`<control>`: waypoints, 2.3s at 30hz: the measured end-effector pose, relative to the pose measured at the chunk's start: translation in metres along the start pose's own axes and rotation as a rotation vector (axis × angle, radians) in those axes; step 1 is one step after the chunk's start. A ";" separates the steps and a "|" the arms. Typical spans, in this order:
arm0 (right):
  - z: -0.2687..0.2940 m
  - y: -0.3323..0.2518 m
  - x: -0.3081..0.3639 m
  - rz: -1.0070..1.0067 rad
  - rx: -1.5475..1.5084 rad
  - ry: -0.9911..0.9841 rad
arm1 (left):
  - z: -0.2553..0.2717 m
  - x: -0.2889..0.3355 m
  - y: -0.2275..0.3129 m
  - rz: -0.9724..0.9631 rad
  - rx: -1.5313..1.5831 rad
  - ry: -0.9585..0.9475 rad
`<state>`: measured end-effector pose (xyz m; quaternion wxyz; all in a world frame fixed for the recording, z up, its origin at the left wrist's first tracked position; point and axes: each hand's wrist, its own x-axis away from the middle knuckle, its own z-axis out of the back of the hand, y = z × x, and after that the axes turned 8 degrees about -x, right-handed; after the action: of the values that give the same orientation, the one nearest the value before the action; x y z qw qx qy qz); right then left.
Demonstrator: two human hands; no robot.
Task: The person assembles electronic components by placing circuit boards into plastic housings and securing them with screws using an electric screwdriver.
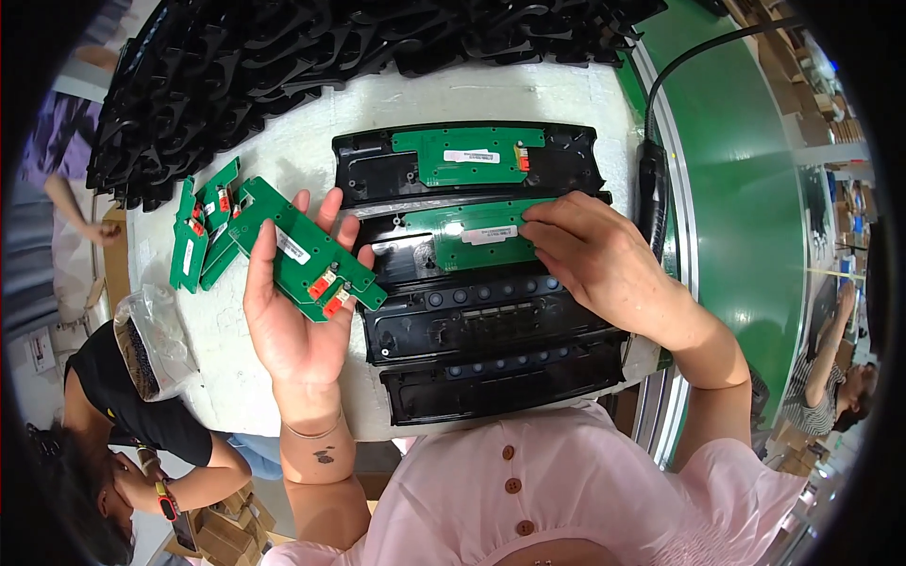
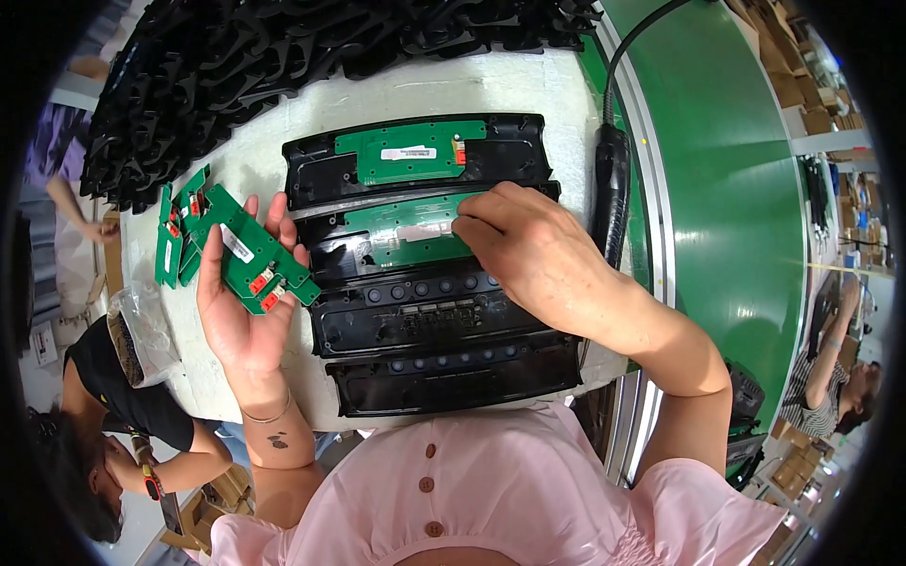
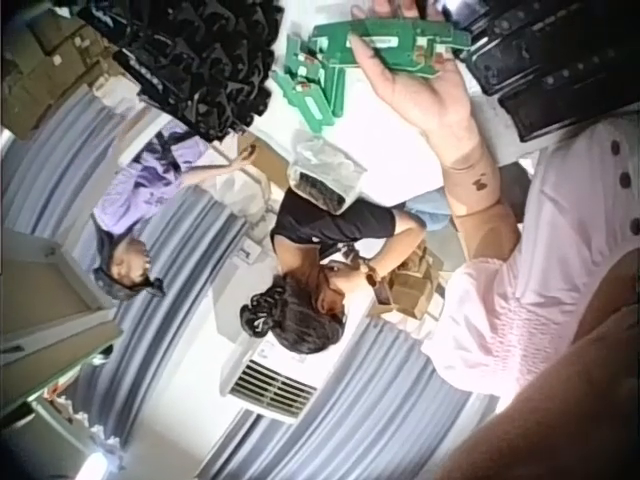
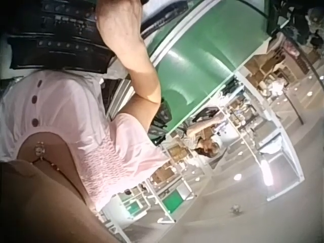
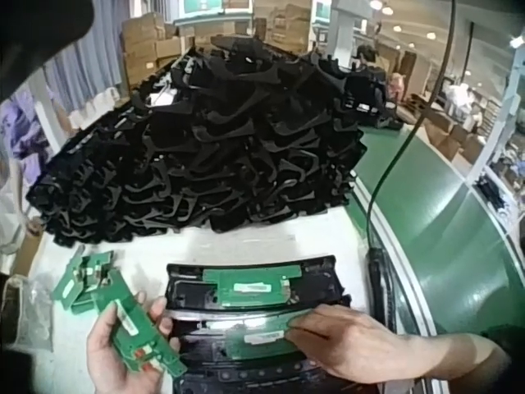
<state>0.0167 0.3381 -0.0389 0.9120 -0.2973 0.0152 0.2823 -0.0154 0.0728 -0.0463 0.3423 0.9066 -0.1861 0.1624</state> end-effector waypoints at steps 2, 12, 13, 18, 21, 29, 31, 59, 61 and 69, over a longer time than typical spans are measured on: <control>-0.001 -0.001 -0.002 -0.005 -0.004 0.025 | 0.001 -0.001 0.000 0.003 0.002 -0.009; 0.002 -0.014 -0.017 0.069 -0.125 0.163 | -0.008 0.008 -0.007 -0.058 0.067 -0.190; 0.003 -0.021 -0.022 0.083 -0.133 0.172 | -0.015 0.011 -0.011 -0.041 0.053 -0.157; -0.017 -0.056 -0.052 0.022 -0.371 0.111 | -0.023 0.014 -0.035 -0.130 -0.079 -0.187; -0.025 -0.060 -0.057 0.005 -0.304 0.125 | -0.025 0.018 -0.040 -0.161 -0.160 -0.214; 0.011 -0.052 -0.045 -0.063 -0.333 0.182 | -0.018 0.021 -0.027 -0.114 0.108 -0.326; 0.025 -0.048 -0.027 0.022 -0.121 0.224 | -0.019 0.017 -0.015 -0.198 -0.083 -0.076; -0.013 -0.043 0.049 -0.035 0.002 0.049 | -0.011 0.009 -0.016 -0.131 -0.166 0.001; -0.014 -0.040 0.049 -0.013 0.031 0.063 | -0.011 0.008 -0.016 -0.133 -0.174 -0.005; -0.015 -0.040 0.050 -0.018 0.014 0.084 | -0.007 0.009 -0.017 -0.129 -0.165 -0.065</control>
<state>0.0819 0.3291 -0.0400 0.9150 -0.3027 0.0530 0.2613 -0.0013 0.0872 -0.0466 0.4194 0.8902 -0.1510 0.0944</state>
